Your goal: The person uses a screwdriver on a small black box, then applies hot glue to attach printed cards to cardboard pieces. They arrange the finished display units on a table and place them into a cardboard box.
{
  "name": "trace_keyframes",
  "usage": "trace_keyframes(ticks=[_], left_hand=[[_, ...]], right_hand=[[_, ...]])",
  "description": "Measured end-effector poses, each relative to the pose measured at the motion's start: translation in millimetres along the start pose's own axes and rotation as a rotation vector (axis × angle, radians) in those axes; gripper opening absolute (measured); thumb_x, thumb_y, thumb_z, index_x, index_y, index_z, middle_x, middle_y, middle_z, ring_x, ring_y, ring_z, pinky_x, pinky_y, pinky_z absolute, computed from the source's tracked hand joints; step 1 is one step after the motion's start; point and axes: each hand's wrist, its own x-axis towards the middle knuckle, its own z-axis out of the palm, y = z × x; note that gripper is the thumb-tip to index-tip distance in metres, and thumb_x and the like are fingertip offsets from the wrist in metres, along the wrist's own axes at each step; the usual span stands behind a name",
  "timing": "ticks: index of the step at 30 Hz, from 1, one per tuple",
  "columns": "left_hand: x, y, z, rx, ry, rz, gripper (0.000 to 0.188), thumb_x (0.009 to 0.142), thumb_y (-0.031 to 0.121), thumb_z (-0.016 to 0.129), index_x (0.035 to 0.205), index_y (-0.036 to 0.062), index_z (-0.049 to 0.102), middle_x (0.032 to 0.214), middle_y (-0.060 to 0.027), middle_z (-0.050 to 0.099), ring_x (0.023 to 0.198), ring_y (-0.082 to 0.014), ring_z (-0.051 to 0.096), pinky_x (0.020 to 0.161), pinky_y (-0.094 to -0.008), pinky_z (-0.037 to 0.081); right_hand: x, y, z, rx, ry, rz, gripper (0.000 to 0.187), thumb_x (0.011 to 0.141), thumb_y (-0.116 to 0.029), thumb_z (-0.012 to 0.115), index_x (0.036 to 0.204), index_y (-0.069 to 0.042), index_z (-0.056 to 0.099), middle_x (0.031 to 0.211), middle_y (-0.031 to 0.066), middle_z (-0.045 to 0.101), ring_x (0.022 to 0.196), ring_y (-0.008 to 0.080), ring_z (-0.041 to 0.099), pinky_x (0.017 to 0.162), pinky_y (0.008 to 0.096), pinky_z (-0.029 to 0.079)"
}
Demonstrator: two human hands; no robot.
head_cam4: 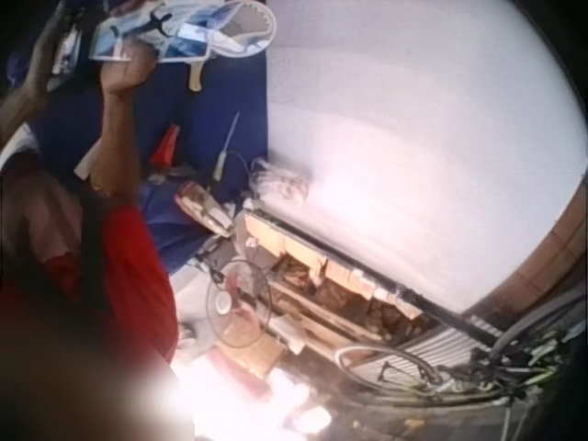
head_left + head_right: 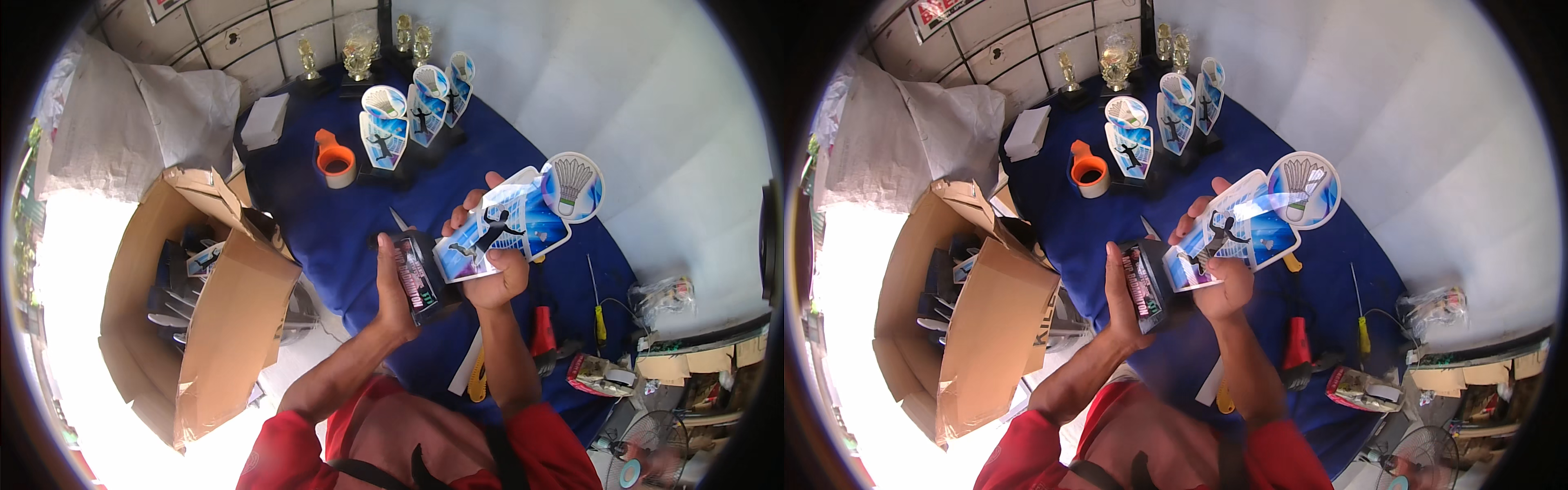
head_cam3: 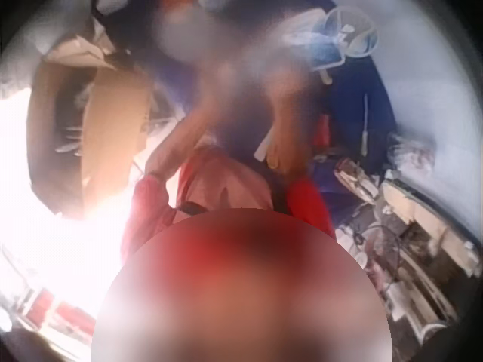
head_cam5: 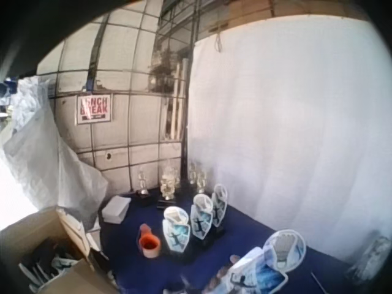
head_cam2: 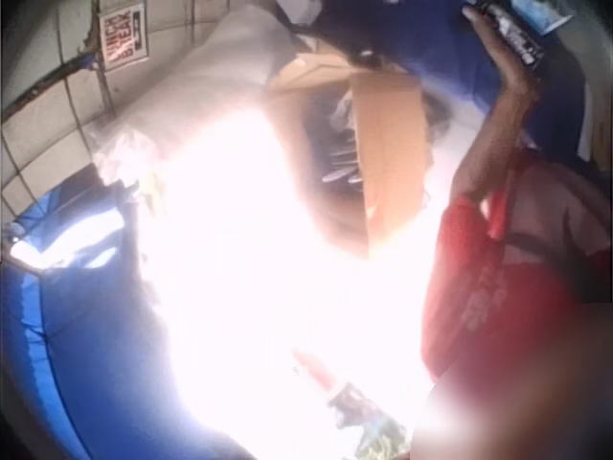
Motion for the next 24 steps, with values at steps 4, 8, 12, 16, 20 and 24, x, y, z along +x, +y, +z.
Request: trace_keyframes(ticks=[4, 8, 12, 16, 20, 24], left_hand=[[12, 14, -19, 0.55, 0.193, 0.269, 0.095, 0.1, 0.072, 0.04, 0.163, 0.0071, 0.013, 0.148, -0.0184, 0.04, 0.133, -0.0288, 0.046, 0.106, -0.0446, 0.036], [-22, 37, -43, 0.706, 0.333, 0.499, 0.075, 0.105, 0.052, 0.048, 0.16, 0.0063, 0.026, 0.142, -0.0147, 0.048, 0.129, -0.0244, 0.05, 0.099, -0.0395, 0.04], [-69, 69, -69, 0.762, 0.339, 0.554, 0.054, 0.104, 0.03, 0.058, 0.149, 0.0065, 0.043, 0.128, -0.0056, 0.057, 0.118, -0.0168, 0.057, 0.093, -0.0303, 0.045], [-96, 101, -80, 0.884, 0.414, 0.757, 0.043, 0.103, 0.027, 0.059, 0.141, 0.0055, 0.052, 0.119, -0.005, 0.061, 0.113, -0.0159, 0.059, 0.093, -0.0318, 0.046], [-80, 119, -77, 0.845, 0.353, 0.689, 0.043, 0.101, 0.02, 0.064, 0.139, 0.0034, 0.051, 0.116, -0.007, 0.061, 0.109, -0.0156, 0.058, 0.096, -0.0329, 0.045], [-20, 118, -62, 0.924, 0.27, 0.559, 0.053, 0.099, 0.012, 0.067, 0.145, 0.0017, 0.043, 0.116, -0.0106, 0.061, 0.104, -0.015, 0.061, 0.086, -0.0296, 0.05]], right_hand=[[30, -7, -47, -0.372, 0.072, -0.081, 0.08, 0.075, -0.014, 0.051, 0.151, 0.005, 0.036, 0.131, 0.0246, 0.061, 0.115, 0.0315, 0.065, 0.101, 0.0406, 0.051], [97, -19, -113, -0.754, 0.143, -0.3, 0.043, 0.088, 0.0, 0.056, 0.131, 0.006, 0.058, 0.116, 0.0141, 0.07, 0.105, 0.0185, 0.067, 0.093, 0.033, 0.051], [168, -18, -178, -1.062, 0.135, -0.2, 0.016, 0.093, 0.0, 0.066, 0.107, 0.003, 0.072, 0.1, 0.0043, 0.074, 0.088, 0.0103, 0.067, 0.082, 0.0289, 0.052], [212, -6, -230, -1.007, 0.252, -0.186, 0.016, 0.092, -0.002, 0.068, 0.107, 0.001, 0.074, 0.098, 0.003, 0.074, 0.086, 0.011, 0.067, 0.081, 0.0295, 0.052], [223, 5, -265, -0.89, 0.479, -0.016, 0.017, 0.096, -0.006, 0.068, 0.112, 0.0, 0.072, 0.098, 0.0022, 0.073, 0.081, 0.0108, 0.066, 0.075, 0.028, 0.052], [224, 2, -275, -0.816, 0.452, 0.031, 0.015, 0.098, -0.008, 0.067, 0.112, -0.002, 0.072, 0.098, 0.0026, 0.072, 0.078, 0.0115, 0.067, 0.066, 0.0269, 0.052]])
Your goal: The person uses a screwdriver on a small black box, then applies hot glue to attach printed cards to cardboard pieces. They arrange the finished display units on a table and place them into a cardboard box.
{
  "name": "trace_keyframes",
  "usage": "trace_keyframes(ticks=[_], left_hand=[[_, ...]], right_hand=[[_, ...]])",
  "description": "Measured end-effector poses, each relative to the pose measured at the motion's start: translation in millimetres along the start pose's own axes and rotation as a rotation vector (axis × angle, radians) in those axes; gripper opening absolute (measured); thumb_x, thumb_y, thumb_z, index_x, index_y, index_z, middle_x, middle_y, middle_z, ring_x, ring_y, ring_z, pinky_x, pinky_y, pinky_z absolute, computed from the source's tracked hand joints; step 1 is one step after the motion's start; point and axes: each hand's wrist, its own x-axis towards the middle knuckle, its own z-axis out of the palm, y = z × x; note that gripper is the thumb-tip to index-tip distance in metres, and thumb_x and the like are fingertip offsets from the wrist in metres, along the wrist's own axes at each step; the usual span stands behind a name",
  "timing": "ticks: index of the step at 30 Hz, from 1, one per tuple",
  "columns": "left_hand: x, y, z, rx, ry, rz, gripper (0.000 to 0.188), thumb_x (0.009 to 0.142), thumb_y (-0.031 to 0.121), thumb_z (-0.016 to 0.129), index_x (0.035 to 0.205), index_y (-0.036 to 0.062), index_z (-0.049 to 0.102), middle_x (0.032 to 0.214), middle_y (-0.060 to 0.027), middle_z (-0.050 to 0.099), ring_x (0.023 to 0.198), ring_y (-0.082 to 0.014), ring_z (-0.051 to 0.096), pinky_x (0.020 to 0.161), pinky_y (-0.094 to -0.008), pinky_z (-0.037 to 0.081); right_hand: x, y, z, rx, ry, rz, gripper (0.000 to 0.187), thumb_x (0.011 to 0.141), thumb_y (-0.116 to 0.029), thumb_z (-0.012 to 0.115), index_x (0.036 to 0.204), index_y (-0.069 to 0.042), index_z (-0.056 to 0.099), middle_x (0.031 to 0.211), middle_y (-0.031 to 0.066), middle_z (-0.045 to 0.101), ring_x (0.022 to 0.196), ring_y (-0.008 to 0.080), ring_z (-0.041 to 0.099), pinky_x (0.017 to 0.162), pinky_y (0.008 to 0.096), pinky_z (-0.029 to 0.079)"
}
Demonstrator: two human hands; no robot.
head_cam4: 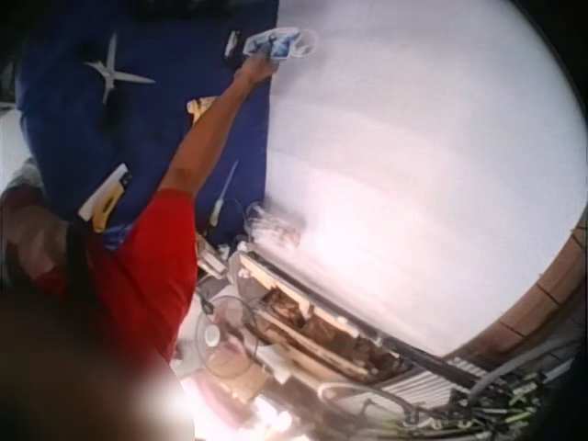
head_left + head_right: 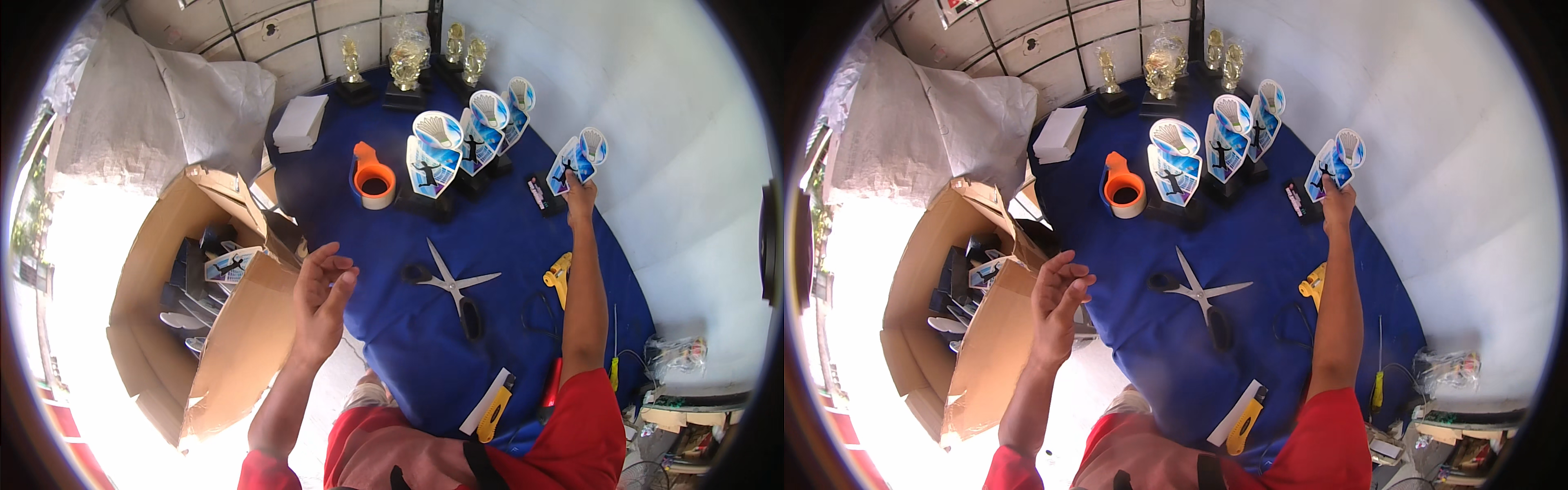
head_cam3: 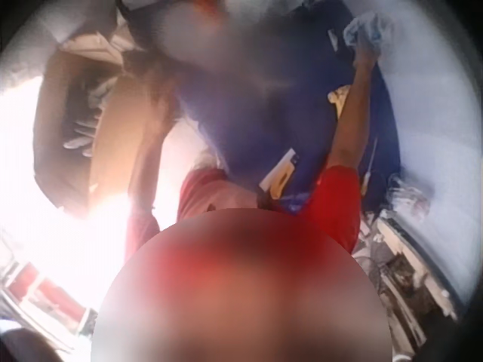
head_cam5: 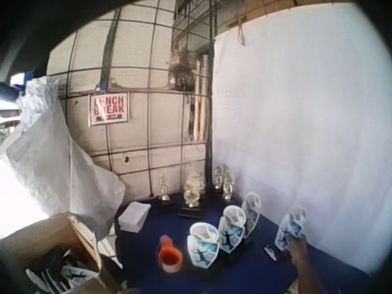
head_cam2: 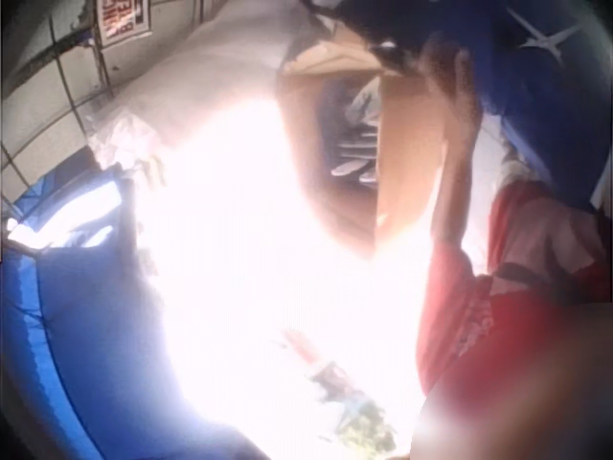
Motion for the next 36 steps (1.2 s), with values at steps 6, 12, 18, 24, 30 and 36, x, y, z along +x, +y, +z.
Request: trace_keyframes(ticks=[6, 12, 18, 24, 30, 36], left_hand=[[134, -31, 85, 0.141, -0.191, -0.142, 0.064, 0.089, 0.003, 0.066, 0.147, 0.0045, 0.038, 0.131, -0.0128, 0.055, 0.098, -0.0169, 0.066, 0.078, -0.0295, 0.054], [220, -67, 134, -0.133, -0.215, -0.218, 0.032, 0.086, -0.003, 0.048, 0.116, 0.0041, 0.057, 0.09, -0.0014, 0.065, 0.075, -0.0076, 0.06, 0.071, -0.0241, 0.051], [273, -91, 175, -0.135, -0.31, -0.187, 0.027, 0.086, -0.003, 0.045, 0.109, 0.0055, 0.056, 0.084, -0.0018, 0.061, 0.065, -0.0075, 0.053, 0.061, -0.0238, 0.046], [265, -78, 178, 0.087, -0.302, -0.223, 0.026, 0.093, 0.005, 0.051, 0.119, 0.0043, 0.053, 0.103, -0.0071, 0.06, 0.077, -0.0129, 0.061, 0.071, -0.0302, 0.052], [151, 37, 79, 0.274, -0.49, 0.248, 0.051, 0.101, 0.01, 0.061, 0.147, 0.0022, 0.042, 0.134, -0.0141, 0.053, 0.104, -0.0182, 0.062, 0.089, -0.0344, 0.052], [73, 128, -159, 0.706, -0.078, 0.113, 0.039, 0.094, -0.002, 0.055, 0.133, -0.0022, 0.059, 0.117, -0.0131, 0.067, 0.105, -0.0187, 0.066, 0.092, -0.0321, 0.053]], right_hand=[[3, -16, 8, 0.069, -0.078, 0.067, 0.014, 0.098, -0.007, 0.066, 0.111, -0.002, 0.071, 0.101, 0.0049, 0.073, 0.081, 0.0153, 0.071, 0.069, 0.0306, 0.06], [39, -10, 40, 0.064, -0.094, 0.045, 0.013, 0.097, -0.008, 0.068, 0.108, -0.002, 0.072, 0.098, 0.0045, 0.072, 0.08, 0.0147, 0.07, 0.066, 0.0306, 0.058], [69, 10, 82, -0.079, -0.168, -0.075, 0.014, 0.097, -0.014, 0.072, 0.106, -0.003, 0.073, 0.095, 0.0022, 0.073, 0.08, 0.0122, 0.068, 0.071, 0.0313, 0.057], [77, 42, 73, -0.274, -0.159, -0.37, 0.018, 0.096, -0.018, 0.071, 0.101, -0.001, 0.072, 0.081, 0.003, 0.071, 0.072, 0.0113, 0.061, 0.07, 0.0328, 0.051], [107, 75, 13, -0.59, -0.325, -0.207, 0.041, 0.1, -0.03, 0.066, 0.127, -0.001, 0.07, 0.124, 0.0136, 0.071, 0.115, 0.0254, 0.064, 0.112, 0.0387, 0.039], [81, 26, -12, -0.433, 0.266, -0.483, 0.038, 0.101, -0.02, 0.066, 0.131, 0.003, 0.064, 0.113, 0.0135, 0.073, 0.102, 0.0196, 0.07, 0.09, 0.0308, 0.055]])
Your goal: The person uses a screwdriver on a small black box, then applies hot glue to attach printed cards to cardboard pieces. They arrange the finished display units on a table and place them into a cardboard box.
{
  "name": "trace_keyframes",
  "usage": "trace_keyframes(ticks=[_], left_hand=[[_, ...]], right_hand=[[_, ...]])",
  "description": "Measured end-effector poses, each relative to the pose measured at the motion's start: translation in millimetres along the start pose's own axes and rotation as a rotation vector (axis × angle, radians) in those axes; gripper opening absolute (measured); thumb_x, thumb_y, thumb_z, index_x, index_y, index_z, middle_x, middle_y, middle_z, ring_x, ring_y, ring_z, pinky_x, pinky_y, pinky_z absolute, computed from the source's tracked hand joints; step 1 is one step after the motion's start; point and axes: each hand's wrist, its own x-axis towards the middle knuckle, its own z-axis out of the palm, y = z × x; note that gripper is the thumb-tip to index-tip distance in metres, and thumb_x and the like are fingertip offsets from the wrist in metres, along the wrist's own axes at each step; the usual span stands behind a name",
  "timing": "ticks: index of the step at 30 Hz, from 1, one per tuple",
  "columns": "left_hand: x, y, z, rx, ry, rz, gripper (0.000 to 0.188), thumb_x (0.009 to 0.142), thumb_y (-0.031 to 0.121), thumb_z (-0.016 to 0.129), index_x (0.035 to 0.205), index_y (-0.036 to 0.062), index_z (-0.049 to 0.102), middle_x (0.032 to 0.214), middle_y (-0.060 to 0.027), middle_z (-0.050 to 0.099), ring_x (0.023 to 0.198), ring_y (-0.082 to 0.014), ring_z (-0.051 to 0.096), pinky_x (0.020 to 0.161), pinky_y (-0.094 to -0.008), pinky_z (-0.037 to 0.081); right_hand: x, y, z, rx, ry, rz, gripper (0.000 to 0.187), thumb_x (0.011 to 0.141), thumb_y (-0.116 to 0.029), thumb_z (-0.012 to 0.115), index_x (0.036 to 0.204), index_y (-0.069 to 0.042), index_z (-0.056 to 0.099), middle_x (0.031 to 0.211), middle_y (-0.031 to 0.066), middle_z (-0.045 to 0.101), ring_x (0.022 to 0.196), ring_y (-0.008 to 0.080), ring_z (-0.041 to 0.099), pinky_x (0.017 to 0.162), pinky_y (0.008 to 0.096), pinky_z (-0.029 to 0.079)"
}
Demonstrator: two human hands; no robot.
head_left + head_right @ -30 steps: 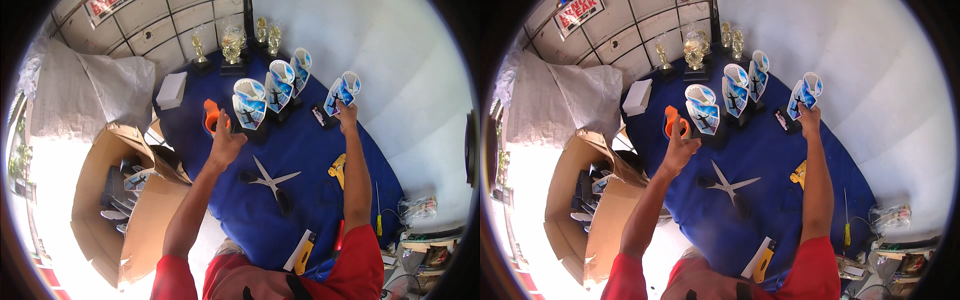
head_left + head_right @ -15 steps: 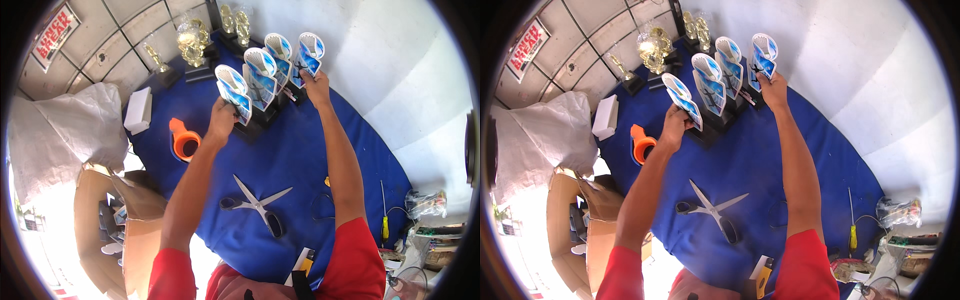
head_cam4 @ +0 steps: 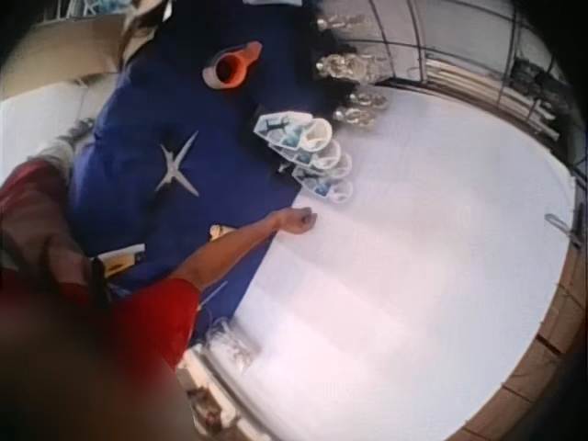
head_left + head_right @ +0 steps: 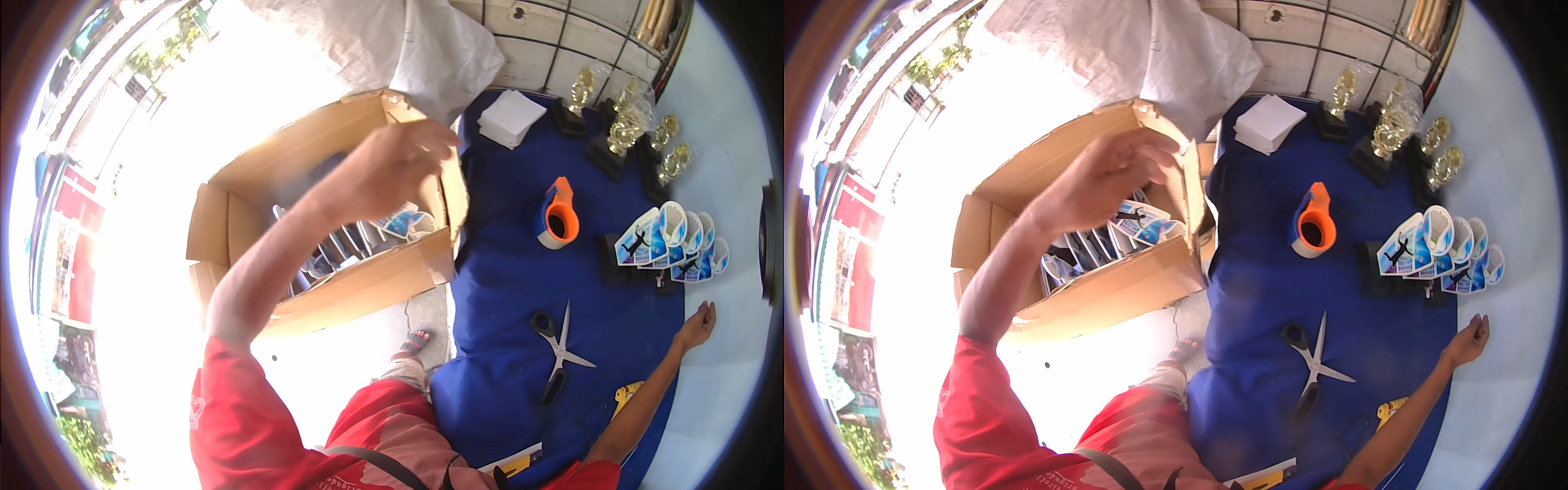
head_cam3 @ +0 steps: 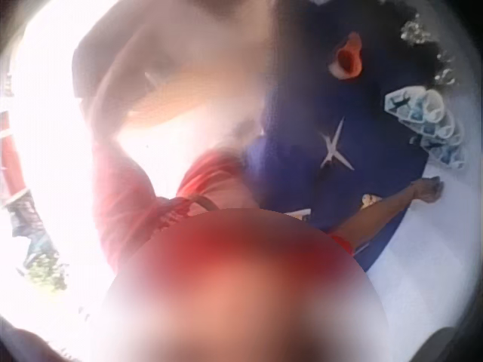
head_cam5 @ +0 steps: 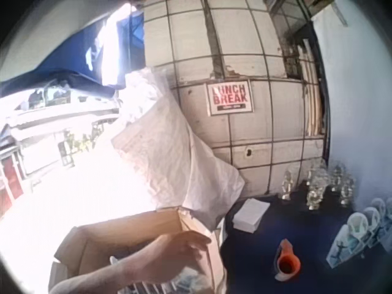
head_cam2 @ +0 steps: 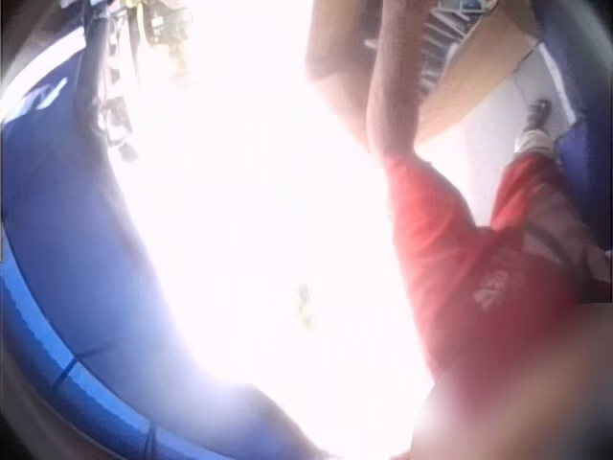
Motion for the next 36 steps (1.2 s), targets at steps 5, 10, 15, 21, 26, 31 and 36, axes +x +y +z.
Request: trace_keyframes(ticks=[5, 10, 15, 21, 26, 31, 36], left_hand=[[-34, -87, -75, 0.44, -0.004, -0.25, 0.052, 0.082, -0.004, 0.057, 0.134, -0.0013, 0.059, 0.124, -0.0174, 0.068, 0.112, -0.0258, 0.067, 0.097, -0.0385, 0.053], [-17, -179, -22, 0.754, -0.354, 0.028, 0.079, 0.068, 0.011, 0.075, 0.144, 0.0073, 0.052, 0.132, -0.0156, 0.061, 0.124, -0.0325, 0.062, 0.113, -0.0479, 0.042], [21, -220, -2, 0.96, -0.671, -0.127, 0.087, 0.056, 0.027, 0.089, 0.134, 0.0059, 0.056, 0.12, -0.0204, 0.061, 0.112, -0.0381, 0.066, 0.104, -0.0477, 0.048], [1, -162, -83, 0.67, -0.305, -0.056, 0.082, 0.055, 0.031, 0.089, 0.122, -0.0034, 0.056, 0.109, -0.0231, 0.06, 0.102, -0.0389, 0.067, 0.088, -0.0452, 0.055], [5, -78, -107, 0.384, 0.122, 0.23, 0.09, 0.058, 0.027, 0.09, 0.131, -0.0038, 0.048, 0.112, -0.0233, 0.055, 0.096, -0.0436, 0.066, 0.083, -0.0483, 0.057], [27, -26, -78, 0.322, 0.321, 0.591, 0.107, 0.057, 0.017, 0.09, 0.147, -0.0026, 0.036, 0.11, -0.02, 0.052, 0.091, -0.0403, 0.066, 0.074, -0.0453, 0.059], [59, -42, -55, 0.316, 0.502, 0.896, 0.097, 0.064, 0.018, 0.086, 0.147, -0.0023, 0.04, 0.117, -0.021, 0.055, 0.101, -0.0368, 0.061, 0.081, -0.0421, 0.055]], right_hand=[[-10, -147, 42, 0.256, -0.274, -0.123, 0.029, 0.102, -0.017, 0.064, 0.126, 0.001, 0.067, 0.105, 0.0075, 0.071, 0.093, 0.0122, 0.067, 0.085, 0.028, 0.055], [-107, -335, 117, 0.401, -0.597, -0.114, 0.025, 0.102, -0.017, 0.066, 0.121, 0.0, 0.069, 0.092, 0.0031, 0.069, 0.081, 0.0082, 0.063, 0.08, 0.0258, 0.055], [-211, -470, 141, 0.28, -1.095, -0.617, 0.02, 0.097, -0.011, 0.07, 0.113, 0.001, 0.071, 0.088, 0.0073, 0.071, 0.081, 0.0124, 0.067, 0.076, 0.0267, 0.055], [-258, -532, 137, 0.199, -1.439, -0.543, 0.028, 0.095, -0.025, 0.075, 0.097, 0.003, 0.072, 0.08, 0.0087, 0.068, 0.068, 0.011, 0.062, 0.062, 0.0272, 0.049], [-313, -569, 159, 0.636, -1.563, -0.015, 0.041, 0.096, -0.035, 0.075, 0.109, 0.003, 0.068, 0.099, 0.0073, 0.069, 0.084, 0.011, 0.063, 0.075, 0.027, 0.051], [-318, -583, 158, 0.972, -1.1, 0.08, 0.025, 0.096, -0.009, 0.07, 0.119, 0.001, 0.066, 0.109, 0.0067, 0.07, 0.093, 0.0126, 0.066, 0.083, 0.0291, 0.054], [-250, -578, 143, 0.831, -0.793, -0.346, 0.019, 0.091, -0.009, 0.077, 0.107, -0.001, 0.071, 0.096, 0.0036, 0.072, 0.083, 0.0124, 0.067, 0.074, 0.0273, 0.053]])
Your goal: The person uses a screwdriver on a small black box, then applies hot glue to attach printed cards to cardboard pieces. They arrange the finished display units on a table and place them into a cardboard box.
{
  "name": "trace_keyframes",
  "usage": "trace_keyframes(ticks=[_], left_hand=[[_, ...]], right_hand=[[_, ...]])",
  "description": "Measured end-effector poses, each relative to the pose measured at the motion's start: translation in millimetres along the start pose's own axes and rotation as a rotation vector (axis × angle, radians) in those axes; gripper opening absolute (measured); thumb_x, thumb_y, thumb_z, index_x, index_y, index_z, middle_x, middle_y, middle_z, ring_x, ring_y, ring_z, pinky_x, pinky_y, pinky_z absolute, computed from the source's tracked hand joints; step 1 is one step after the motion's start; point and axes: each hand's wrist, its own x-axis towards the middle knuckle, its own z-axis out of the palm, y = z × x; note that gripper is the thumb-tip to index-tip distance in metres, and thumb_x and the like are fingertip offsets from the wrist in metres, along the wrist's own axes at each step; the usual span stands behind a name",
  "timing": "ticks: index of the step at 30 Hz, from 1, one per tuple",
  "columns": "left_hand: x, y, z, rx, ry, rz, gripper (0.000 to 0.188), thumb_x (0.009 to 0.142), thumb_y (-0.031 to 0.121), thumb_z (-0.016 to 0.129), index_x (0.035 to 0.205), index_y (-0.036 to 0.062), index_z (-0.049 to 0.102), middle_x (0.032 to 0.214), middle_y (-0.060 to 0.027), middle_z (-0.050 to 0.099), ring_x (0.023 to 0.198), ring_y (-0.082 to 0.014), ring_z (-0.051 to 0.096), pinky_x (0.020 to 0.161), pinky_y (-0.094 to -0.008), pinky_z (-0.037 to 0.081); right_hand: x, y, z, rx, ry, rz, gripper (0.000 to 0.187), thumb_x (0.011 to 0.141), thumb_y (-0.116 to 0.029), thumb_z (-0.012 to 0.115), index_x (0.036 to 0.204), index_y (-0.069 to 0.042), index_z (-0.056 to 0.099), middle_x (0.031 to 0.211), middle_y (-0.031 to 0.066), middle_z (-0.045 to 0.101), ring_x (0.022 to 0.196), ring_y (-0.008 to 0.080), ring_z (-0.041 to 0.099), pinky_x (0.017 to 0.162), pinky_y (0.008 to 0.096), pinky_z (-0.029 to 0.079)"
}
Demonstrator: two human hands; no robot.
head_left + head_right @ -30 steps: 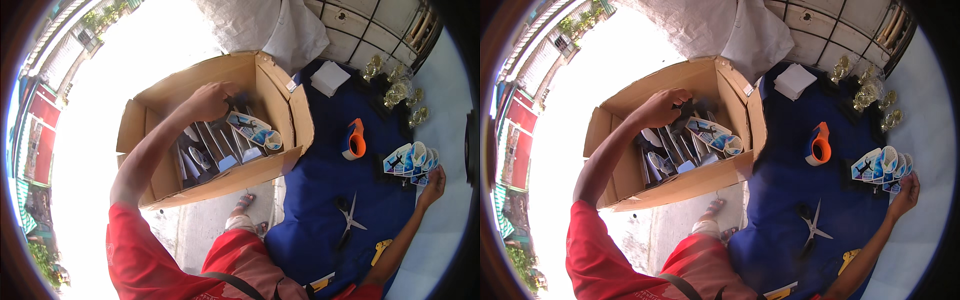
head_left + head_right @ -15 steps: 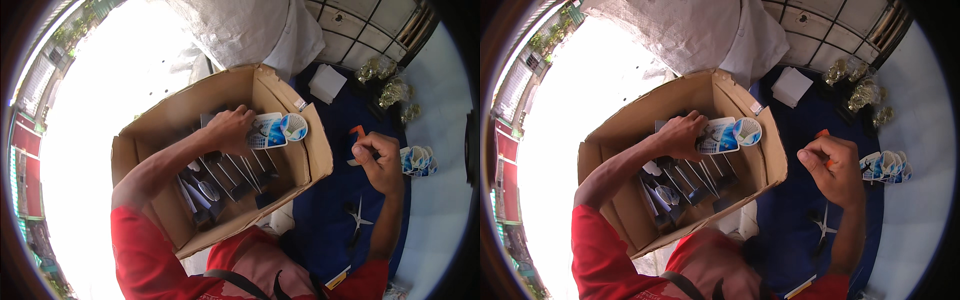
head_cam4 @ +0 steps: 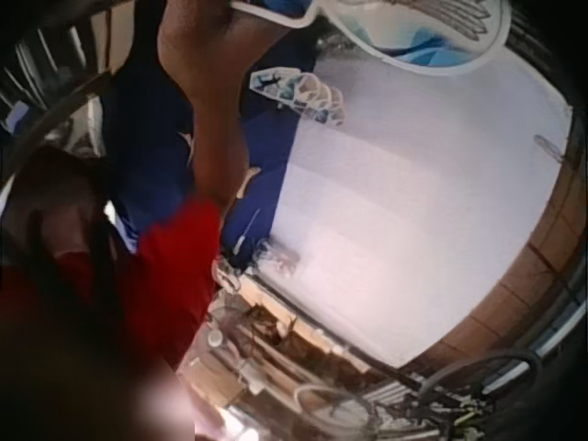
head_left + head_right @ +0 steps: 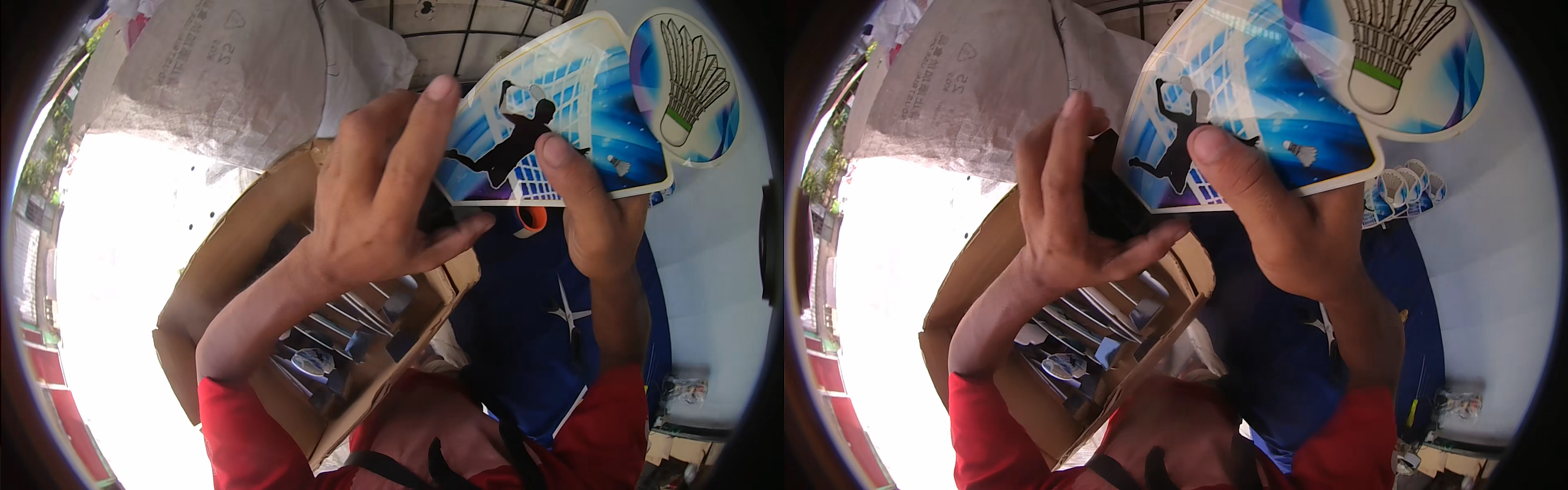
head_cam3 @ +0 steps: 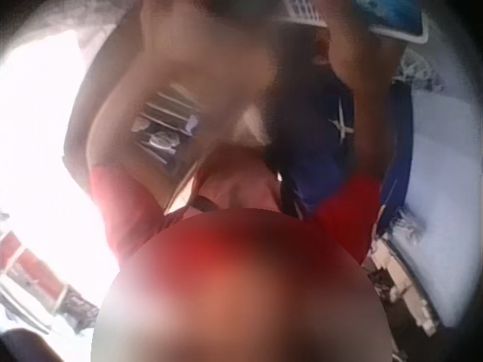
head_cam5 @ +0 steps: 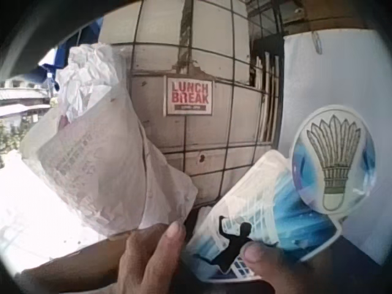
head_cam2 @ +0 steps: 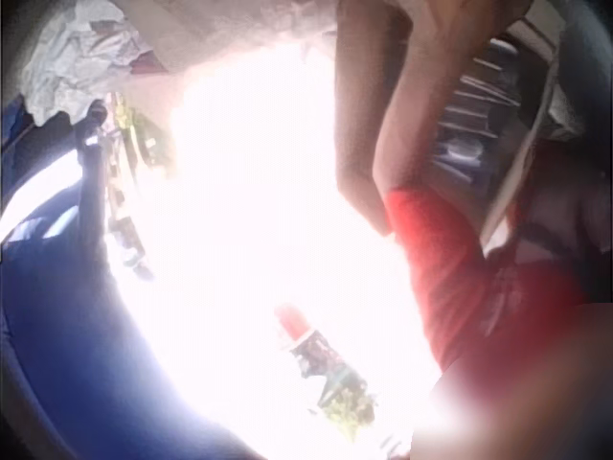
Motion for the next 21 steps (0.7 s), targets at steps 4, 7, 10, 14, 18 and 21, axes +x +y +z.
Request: trace_keyframes(ticks=[4, 7, 10, 14, 18, 21], left_hand=[[-70, -40, 23, -0.072, -0.074, -0.109, 0.027, 0.081, 0.004, 0.064, 0.108, -0.0012, 0.063, 0.111, -0.0203, 0.061, 0.101, -0.0376, 0.062, 0.088, -0.0467, 0.051], [-147, -63, 63, -0.021, -0.803, -0.365, 0.025, 0.077, 0.004, 0.066, 0.102, 0.0068, 0.065, 0.107, -0.0125, 0.065, 0.109, -0.0371, 0.062, 0.089, -0.0502, 0.051], [-201, -76, 96, 0.157, -1.049, -0.247, 0.027, 0.077, 0.01, 0.071, 0.103, 0.0112, 0.069, 0.107, -0.0085, 0.066, 0.115, -0.0325, 0.062, 0.094, -0.0606, 0.048], [-199, -91, 119, 0.354, -1.609, -0.268, 0.033, 0.079, 0.019, 0.071, 0.11, 0.0084, 0.071, 0.107, -0.0121, 0.07, 0.115, -0.0313, 0.064, 0.09, -0.0713, 0.042], [-159, -92, 96, 0.153, -1.369, -0.399, 0.021, 0.084, 0.018, 0.071, 0.101, 0.0071, 0.072, 0.104, -0.0149, 0.072, 0.114, -0.0314, 0.065, 0.096, -0.0638, 0.043], [-134, -94, 60, 0.095, -1.192, -0.463, 0.02, 0.087, 0.01, 0.068, 0.105, 0.0023, 0.07, 0.106, -0.0177, 0.072, 0.108, -0.0283, 0.067, 0.091, -0.0507, 0.049]], right_hand=[[14, -29, -121, -0.118, 0.238, 0.159, 0.035, 0.088, -0.014, 0.08, 0.119, -0.003, 0.067, 0.098, 0.0034, 0.073, 0.082, 0.0121, 0.068, 0.058, 0.0241, 0.051], [-19, -38, -206, -0.393, 0.321, 0.319, 0.044, 0.086, -0.018, 0.082, 0.124, -0.004, 0.065, 0.099, 0.0029, 0.072, 0.08, 0.0106, 0.067, 0.051, 0.022, 0.048], [-60, -34, -265, -0.567, 0.348, 0.57, 0.051, 0.083, -0.022, 0.084, 0.125, -0.004, 0.063, 0.099, 0.0022, 0.072, 0.081, 0.0081, 0.066, 0.05, 0.021, 0.046], [-110, 26, -285, -0.399, 0.298, 0.873, 0.047, 0.086, -0.021, 0.083, 0.126, -0.005, 0.064, 0.103, 0.0021, 0.072, 0.083, 0.0075, 0.067, 0.053, 0.0205, 0.052], [-158, 104, -268, -0.165, 0.334, 0.858, 0.033, 0.091, -0.018, 0.079, 0.12, -0.005, 0.07, 0.104, 0.0017, 0.073, 0.086, 0.0079, 0.069, 0.061, 0.0218, 0.057], [-175, 150, -258, -0.128, 0.393, 0.804, 0.027, 0.094, -0.017, 0.076, 0.117, -0.003, 0.071, 0.1, 0.0026, 0.074, 0.083, 0.0079, 0.069, 0.062, 0.0231, 0.058]])
